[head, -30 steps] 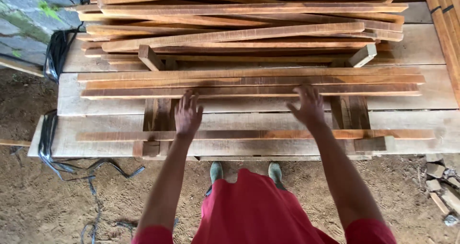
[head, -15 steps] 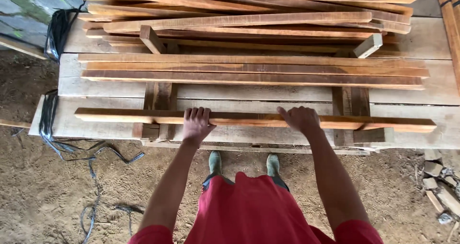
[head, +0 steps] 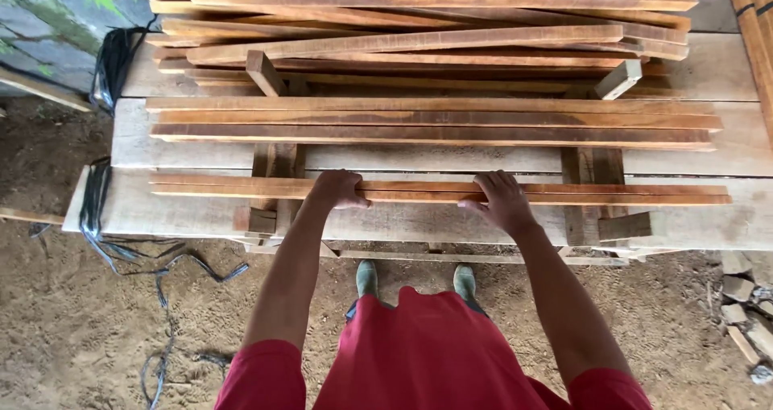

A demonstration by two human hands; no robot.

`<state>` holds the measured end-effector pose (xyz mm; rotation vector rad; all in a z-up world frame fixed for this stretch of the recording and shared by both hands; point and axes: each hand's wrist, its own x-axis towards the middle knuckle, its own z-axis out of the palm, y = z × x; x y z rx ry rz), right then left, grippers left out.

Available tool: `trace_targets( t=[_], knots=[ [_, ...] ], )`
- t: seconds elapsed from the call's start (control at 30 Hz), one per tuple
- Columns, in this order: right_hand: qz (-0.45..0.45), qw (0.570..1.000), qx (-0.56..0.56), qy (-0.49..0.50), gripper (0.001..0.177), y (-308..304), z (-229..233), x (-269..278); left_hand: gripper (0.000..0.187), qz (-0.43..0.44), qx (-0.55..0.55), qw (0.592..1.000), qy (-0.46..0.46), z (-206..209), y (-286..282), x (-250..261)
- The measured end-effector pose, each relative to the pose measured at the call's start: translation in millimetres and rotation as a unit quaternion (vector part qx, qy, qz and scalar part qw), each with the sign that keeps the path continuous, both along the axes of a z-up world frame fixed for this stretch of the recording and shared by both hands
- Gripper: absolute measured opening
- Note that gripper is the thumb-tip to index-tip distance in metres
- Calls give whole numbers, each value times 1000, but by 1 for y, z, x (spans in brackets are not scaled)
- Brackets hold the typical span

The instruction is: Bundling several thin wooden planks together using plastic straps.

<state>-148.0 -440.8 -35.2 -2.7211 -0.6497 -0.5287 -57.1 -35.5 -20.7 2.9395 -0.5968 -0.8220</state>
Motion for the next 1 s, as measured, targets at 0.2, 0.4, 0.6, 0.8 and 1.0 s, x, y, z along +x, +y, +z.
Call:
trace_targets(
  t=[0.2, 0.4, 0.6, 0.8, 1.0],
  knots=[
    [15, 993, -36, 109, 37, -17, -14, 26, 68, -49, -261, 955, -132, -12, 26, 3],
    [-77, 930, -98, 347, 65, 3, 49, 54, 37, -62, -199, 934, -289, 10, 15, -12],
    [-2, 998, -55, -13, 75, -15, -9, 45, 66, -136, -197, 905, -351, -4, 23, -21],
    [16, 983, -88, -161, 78, 3, 16, 44, 63, -155, -140, 863, -460, -22, 28, -28],
    [-10, 977, -121, -177, 88, 7, 27, 50, 66, -190, -129, 848, -479, -34, 34, -13]
  ],
)
